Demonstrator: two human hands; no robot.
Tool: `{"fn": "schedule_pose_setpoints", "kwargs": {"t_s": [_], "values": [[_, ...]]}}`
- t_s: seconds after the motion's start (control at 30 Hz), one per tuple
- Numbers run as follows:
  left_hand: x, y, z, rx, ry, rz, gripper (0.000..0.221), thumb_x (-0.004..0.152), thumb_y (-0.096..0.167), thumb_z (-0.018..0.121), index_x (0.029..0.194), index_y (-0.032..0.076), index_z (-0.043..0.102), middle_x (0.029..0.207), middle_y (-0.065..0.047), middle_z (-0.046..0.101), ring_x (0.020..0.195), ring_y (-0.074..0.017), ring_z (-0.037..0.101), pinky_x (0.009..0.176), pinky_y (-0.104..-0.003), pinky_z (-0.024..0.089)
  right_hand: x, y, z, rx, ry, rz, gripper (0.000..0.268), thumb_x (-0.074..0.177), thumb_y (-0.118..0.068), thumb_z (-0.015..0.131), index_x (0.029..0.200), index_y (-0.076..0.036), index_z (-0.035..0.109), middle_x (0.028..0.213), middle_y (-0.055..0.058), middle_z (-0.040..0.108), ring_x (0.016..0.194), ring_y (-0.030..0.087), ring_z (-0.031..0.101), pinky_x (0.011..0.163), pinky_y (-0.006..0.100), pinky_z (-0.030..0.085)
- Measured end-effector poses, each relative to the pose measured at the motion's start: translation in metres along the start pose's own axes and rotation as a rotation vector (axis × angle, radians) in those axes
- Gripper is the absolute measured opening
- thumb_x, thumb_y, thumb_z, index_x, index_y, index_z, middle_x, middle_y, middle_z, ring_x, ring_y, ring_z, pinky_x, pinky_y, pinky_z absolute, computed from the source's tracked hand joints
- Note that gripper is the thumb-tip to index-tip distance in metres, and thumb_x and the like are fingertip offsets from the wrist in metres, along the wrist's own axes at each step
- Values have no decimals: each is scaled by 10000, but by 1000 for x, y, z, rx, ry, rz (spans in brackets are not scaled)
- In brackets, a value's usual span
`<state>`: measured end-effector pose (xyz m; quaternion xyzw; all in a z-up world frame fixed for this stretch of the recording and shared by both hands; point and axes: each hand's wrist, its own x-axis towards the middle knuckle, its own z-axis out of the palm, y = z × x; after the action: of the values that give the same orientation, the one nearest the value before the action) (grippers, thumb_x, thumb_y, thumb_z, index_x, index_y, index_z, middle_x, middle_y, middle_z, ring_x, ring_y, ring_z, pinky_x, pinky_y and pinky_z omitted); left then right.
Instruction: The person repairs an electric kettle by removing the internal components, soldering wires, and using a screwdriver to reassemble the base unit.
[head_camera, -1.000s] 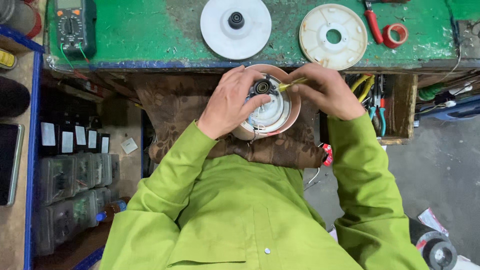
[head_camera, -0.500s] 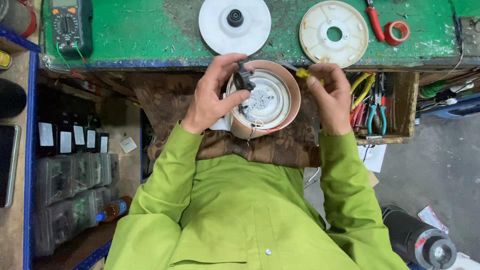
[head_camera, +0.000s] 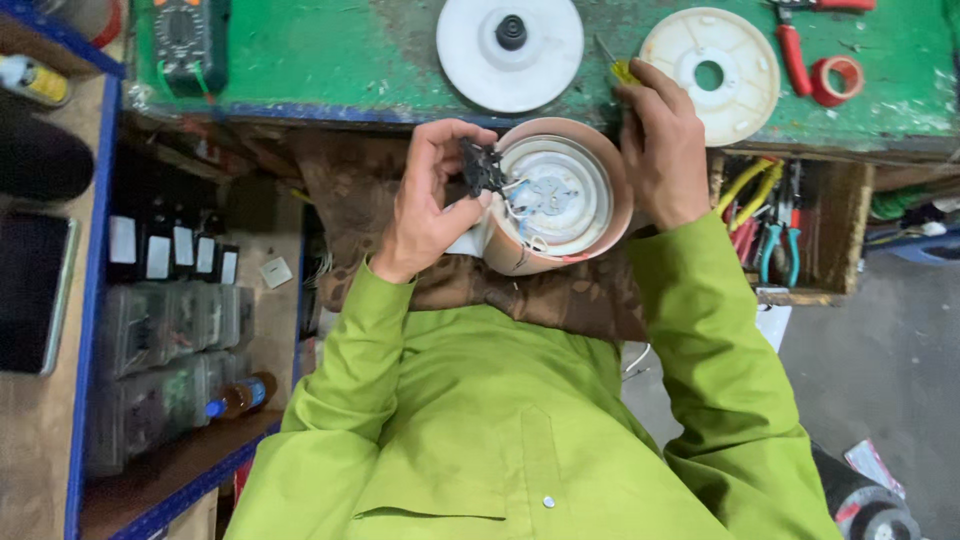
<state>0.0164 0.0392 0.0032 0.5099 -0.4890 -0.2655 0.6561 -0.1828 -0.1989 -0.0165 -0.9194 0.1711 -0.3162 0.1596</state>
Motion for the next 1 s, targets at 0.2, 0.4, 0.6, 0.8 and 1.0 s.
{"fn": "schedule_pose_setpoints", "kwargs": {"t_s": [0.2, 0.4, 0.6, 0.8, 1.0], "values": [[-14, -16, -11, -168, -38, -68, 527, 1014, 24, 662, 1503, 63, 470, 1517, -135, 568, 1430, -204, 549, 1210, -319, 480, 6, 7, 8, -22, -114, 20, 347, 1018, 89, 569, 1331, 143, 708, 1541, 336, 564, 1329, 531, 539, 1105, 617, 464], [-16, -22, -14, -206, -43, -72, 493, 1029, 18, 691, 1470, 67, 477, 1509, -105, 569, 1334, -152, 570, 1167, -286, 496, 0, -2, 5, -29, -34, -40, 272, 1047, 143, 629, 1294, 164, 740, 1517, 367, 571, 1383, 520, 542, 1143, 624, 484], [-19, -32, -13, -242, -31, -38, 466, 1050, -15, 705, 1461, 86, 509, 1480, -93, 574, 1323, -156, 586, 1183, -296, 508, -7, -60, -19, 158, 50, 100, 199, 1072, 35, 624, 1207, 96, 756, 1383, 300, 649, 1295, 427, 635, 1056, 528, 541], [-17, -40, -8, -166, -28, 50, 519, 1013, -25, 787, 1472, 60, 560, 1503, -111, 570, 1340, -179, 613, 1126, -367, 567, -19, -75, -3, 359, -26, 112, 80, 1009, -77, 821, 1083, -80, 791, 1310, 181, 691, 1261, 393, 666, 1111, 500, 509], [-17, -5, -2, -5, -28, 89, 406, 1055, -25, 710, 1413, 68, 543, 1435, -159, 521, 1415, -272, 561, 1245, -394, 555, 11, -135, -15, 420, -84, 78, 56, 1026, -77, 728, 1038, -22, 723, 1233, 171, 664, 1241, 340, 627, 1098, 495, 483]]}}
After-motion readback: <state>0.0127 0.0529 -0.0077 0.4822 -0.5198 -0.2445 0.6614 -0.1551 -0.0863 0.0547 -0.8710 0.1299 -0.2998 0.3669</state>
